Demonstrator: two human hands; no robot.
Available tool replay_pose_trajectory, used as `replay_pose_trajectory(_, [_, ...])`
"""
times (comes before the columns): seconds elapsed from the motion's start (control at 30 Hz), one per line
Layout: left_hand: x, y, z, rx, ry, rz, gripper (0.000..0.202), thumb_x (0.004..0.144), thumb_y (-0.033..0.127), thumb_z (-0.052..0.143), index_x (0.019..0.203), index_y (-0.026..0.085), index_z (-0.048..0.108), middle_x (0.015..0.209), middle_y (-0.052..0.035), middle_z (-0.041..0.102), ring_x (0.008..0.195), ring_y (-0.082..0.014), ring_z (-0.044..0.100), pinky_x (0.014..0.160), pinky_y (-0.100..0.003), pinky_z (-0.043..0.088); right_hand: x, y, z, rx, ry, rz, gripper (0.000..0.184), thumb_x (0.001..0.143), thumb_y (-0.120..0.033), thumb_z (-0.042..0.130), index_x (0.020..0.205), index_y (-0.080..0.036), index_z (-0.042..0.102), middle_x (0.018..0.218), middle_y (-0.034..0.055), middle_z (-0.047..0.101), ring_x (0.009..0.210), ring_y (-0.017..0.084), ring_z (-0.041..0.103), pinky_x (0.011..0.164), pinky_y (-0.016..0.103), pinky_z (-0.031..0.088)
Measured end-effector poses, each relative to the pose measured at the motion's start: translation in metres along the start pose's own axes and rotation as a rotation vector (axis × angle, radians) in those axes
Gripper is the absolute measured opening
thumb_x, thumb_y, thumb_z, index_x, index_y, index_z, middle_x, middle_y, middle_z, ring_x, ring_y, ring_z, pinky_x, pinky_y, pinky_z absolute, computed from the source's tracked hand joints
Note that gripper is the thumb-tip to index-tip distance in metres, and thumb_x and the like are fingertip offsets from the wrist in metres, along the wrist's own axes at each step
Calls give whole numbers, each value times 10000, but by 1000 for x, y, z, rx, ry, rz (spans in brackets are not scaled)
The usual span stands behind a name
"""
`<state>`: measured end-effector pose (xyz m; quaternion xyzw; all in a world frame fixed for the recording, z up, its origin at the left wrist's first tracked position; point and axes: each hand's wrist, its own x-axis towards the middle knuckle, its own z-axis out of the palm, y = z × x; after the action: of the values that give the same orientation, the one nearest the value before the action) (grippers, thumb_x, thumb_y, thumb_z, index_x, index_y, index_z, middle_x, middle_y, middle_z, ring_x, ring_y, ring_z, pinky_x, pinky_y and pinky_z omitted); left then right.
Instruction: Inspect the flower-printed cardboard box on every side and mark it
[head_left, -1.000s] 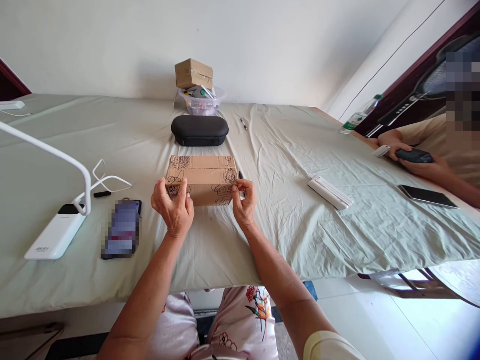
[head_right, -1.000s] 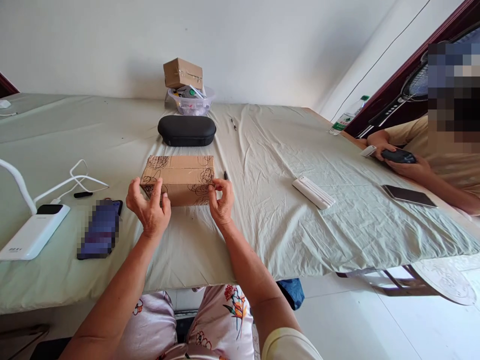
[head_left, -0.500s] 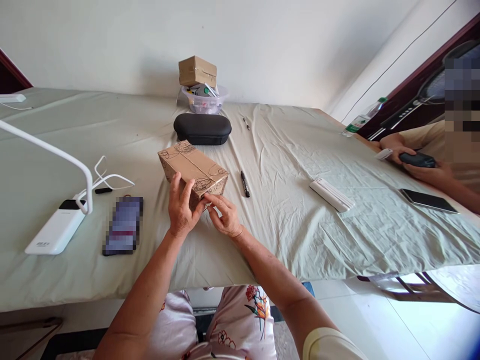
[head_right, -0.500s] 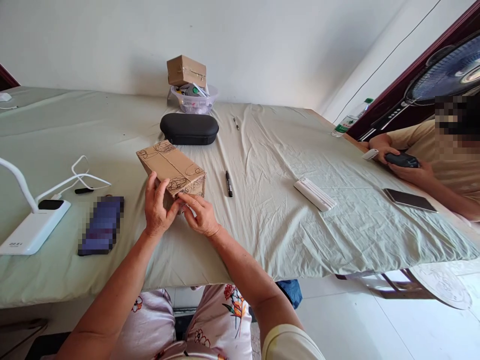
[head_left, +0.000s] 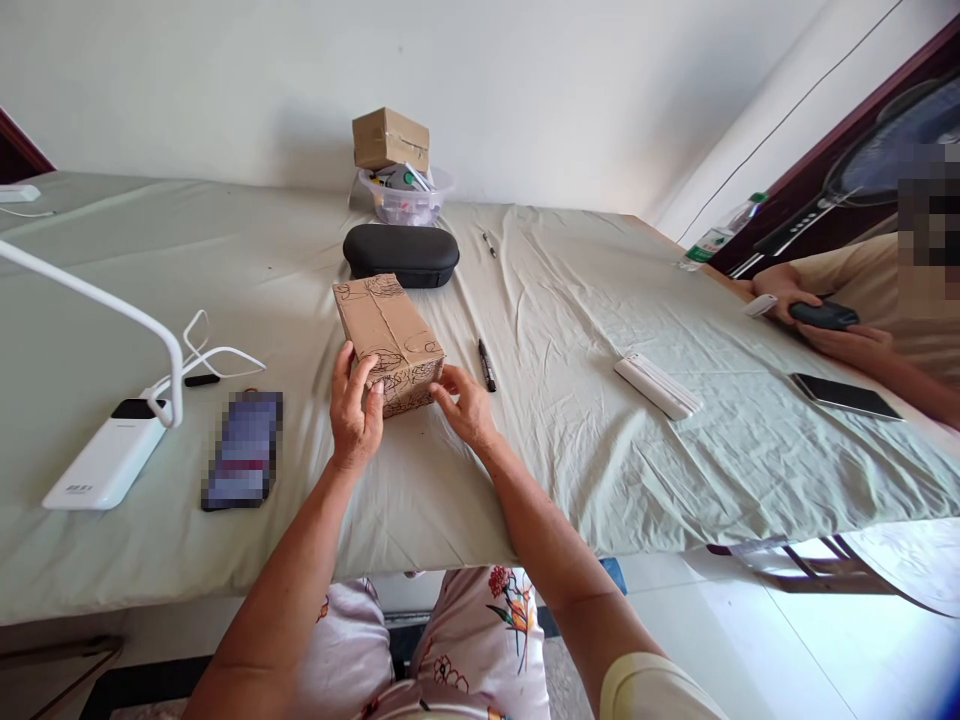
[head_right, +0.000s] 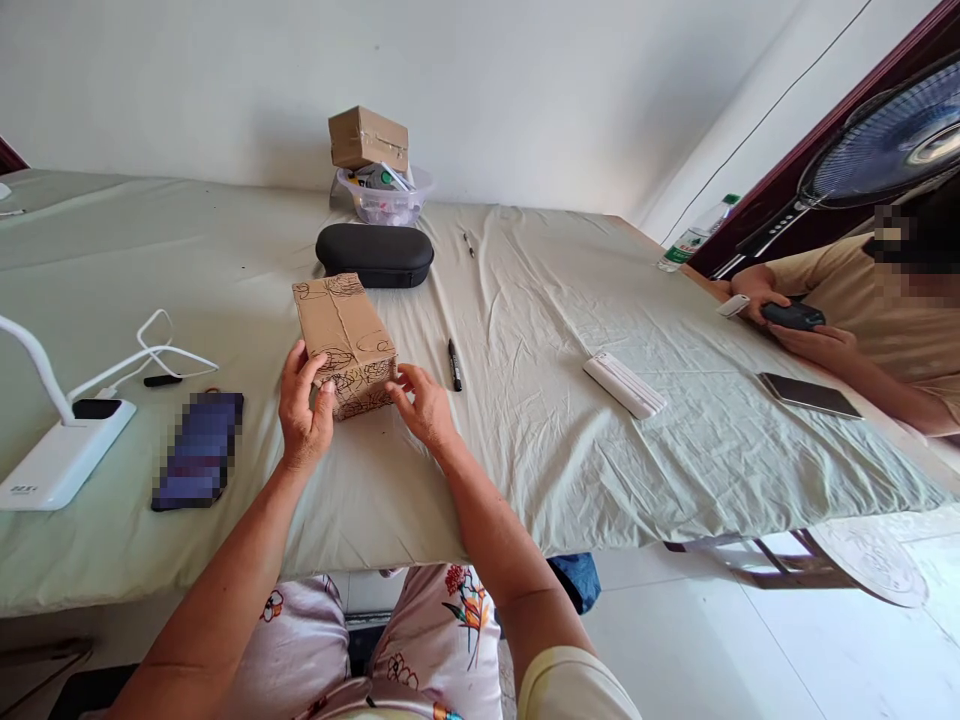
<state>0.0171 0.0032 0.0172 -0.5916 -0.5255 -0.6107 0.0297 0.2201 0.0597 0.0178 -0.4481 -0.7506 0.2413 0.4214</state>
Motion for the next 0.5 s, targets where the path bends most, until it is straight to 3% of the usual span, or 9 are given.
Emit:
replay_pose_trajectory(0.13, [4, -2, -4, -146, 5, -128, 460, 1073, 501, 473, 1381, 211, 654, 1584, -166, 575, 1479, -267, 558, 1233, -418, 456, -2, -3, 4, -88, -289, 29, 200, 911, -333, 717, 1044, -199, 651, 959, 52, 765, 812, 177, 701, 773, 303, 534])
replay_pose_trajectory(0.3, [14, -15, -12, -209, 121, -272, 573, 1043, 612, 448, 1398, 202, 634, 1408, -128, 695, 1330, -266, 648, 1176, -409, 498, -8, -13, 8, -50, -469, -148, 116, 971, -297, 666, 1048, -215, 695, 974, 38, 783, 841, 167, 717, 813, 285, 543])
replay_pose_trajectory(0.4, [17, -21, -16, -247, 162, -267, 718, 1023, 713, 388, 1481, 190, 570, 1521, -153, 608, 1440, -285, 569, 1238, -414, 438, -11, -17, 13, -41, -502, -252, 157, 994, -276, 644, 1124, -229, 718, 1065, 53, 797, 892, 174, 741, 852, 291, 566])
replay_pose_trajectory(0.5, [17, -25, -15, -266, 87, -206, 978, 938, 871, 380, 1646, 197, 360, 1708, -186, 388, 1609, -322, 379, 1303, -429, 355, -13, -18, 15, -40, -515, -318, 193, 1018, -289, 621, 1170, -230, 725, 1102, 70, 800, 941, 187, 757, 873, 298, 585])
